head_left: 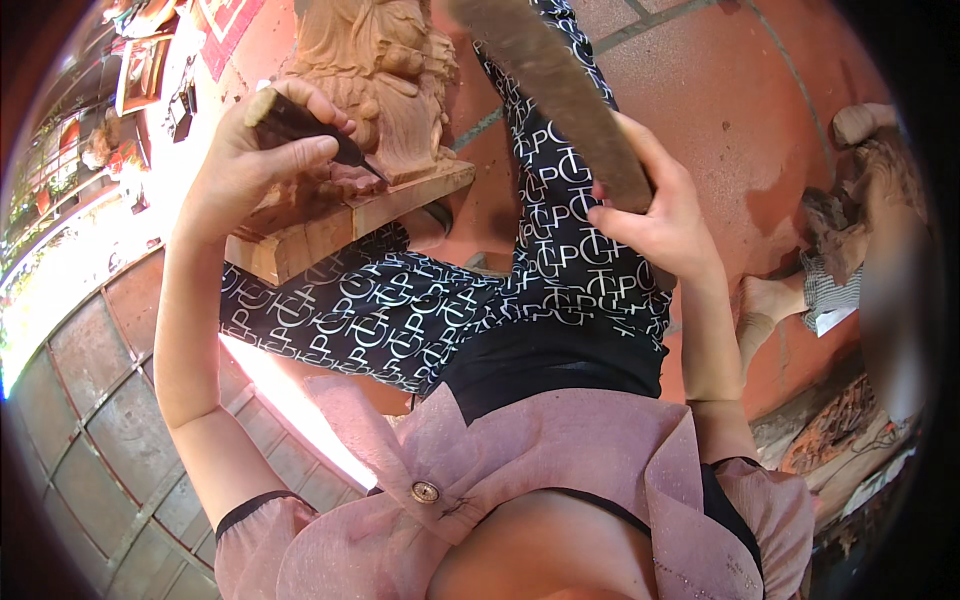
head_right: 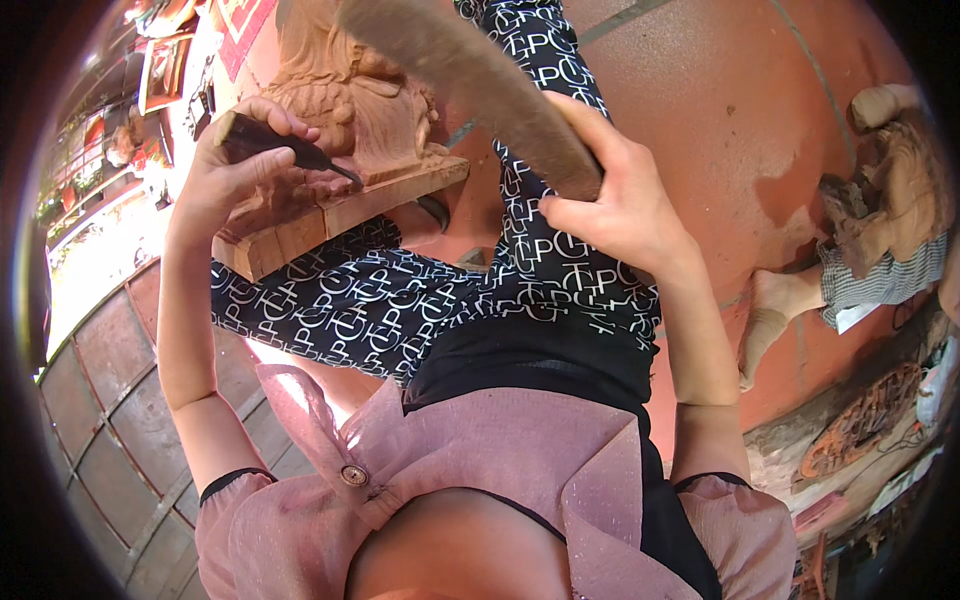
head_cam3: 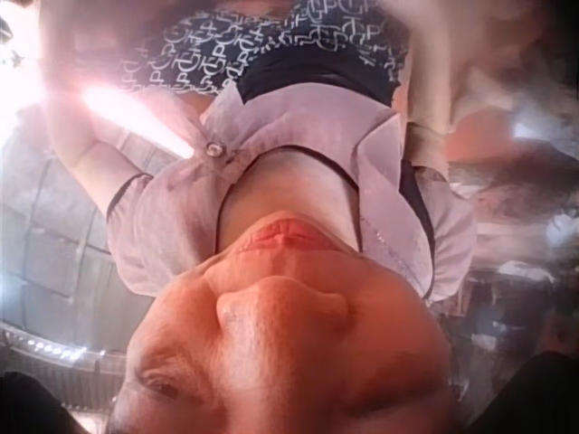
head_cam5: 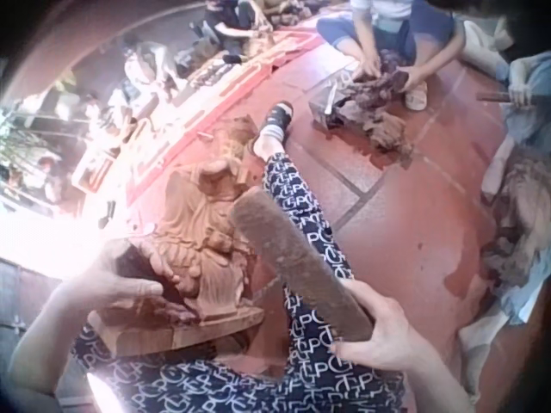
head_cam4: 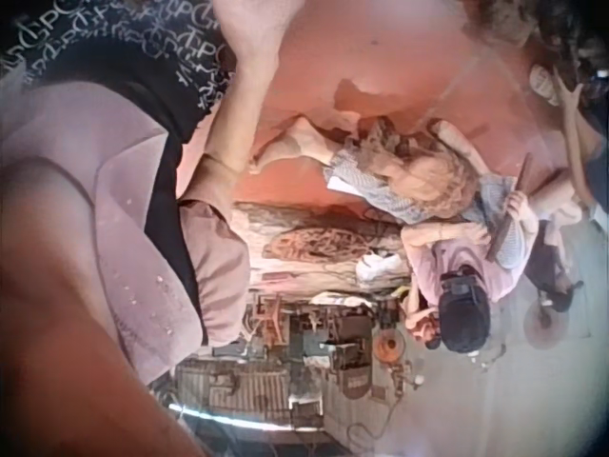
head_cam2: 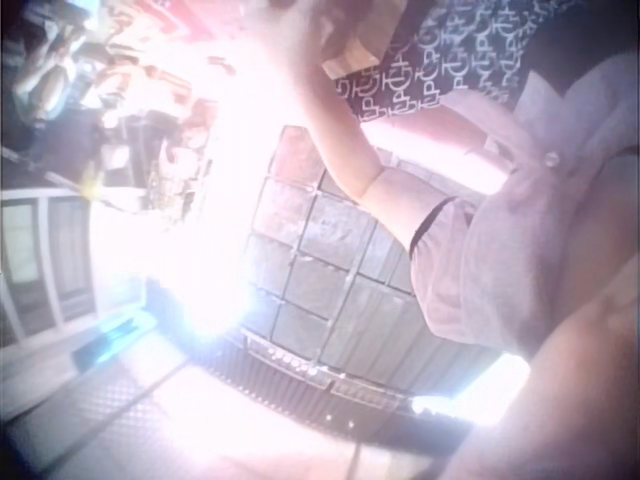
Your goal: The person carves a wooden block using a chisel and mallet. They hold the chisel in one hand and strike it with the mallet to shape the wood, occasionally adjusting the block's position.
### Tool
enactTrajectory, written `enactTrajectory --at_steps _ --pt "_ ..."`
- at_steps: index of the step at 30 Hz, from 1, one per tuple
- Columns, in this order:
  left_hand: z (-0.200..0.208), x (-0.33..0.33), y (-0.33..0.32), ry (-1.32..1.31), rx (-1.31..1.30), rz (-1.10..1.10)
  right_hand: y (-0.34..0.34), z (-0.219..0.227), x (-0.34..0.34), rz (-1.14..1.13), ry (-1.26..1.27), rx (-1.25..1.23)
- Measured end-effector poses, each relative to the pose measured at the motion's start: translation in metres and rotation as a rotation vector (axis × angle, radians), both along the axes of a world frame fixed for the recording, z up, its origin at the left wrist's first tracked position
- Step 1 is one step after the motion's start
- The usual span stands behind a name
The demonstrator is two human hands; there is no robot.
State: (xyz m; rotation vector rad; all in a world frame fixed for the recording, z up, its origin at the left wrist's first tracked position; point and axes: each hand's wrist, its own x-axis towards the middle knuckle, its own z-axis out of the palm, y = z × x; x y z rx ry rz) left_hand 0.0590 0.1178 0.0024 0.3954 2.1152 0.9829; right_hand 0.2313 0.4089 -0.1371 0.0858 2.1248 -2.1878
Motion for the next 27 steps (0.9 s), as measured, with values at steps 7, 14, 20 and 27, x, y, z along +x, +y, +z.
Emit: enactTrajectory --at_steps 7,14,20,27 --pt "-0.009 0.009 0.004 0.113 -0.017 0.034 -0.014 0.007 -0.012 0.047 0.194 0.108" --pt "-0.014 0.004 0.012 0.174 -0.11 0.09 -0.014 0.014 -0.023 0.005 0.297 0.162" --pt "-0.014 0.001 0.024 0.144 -0.18 0.02 -0.023 0.043 -0.04 -0.02 0.304 0.174" --pt "-0.021 -0.006 0.015 0.119 -0.133 0.091 -0.015 0.054 -0.07 0.132 0.421 0.385"
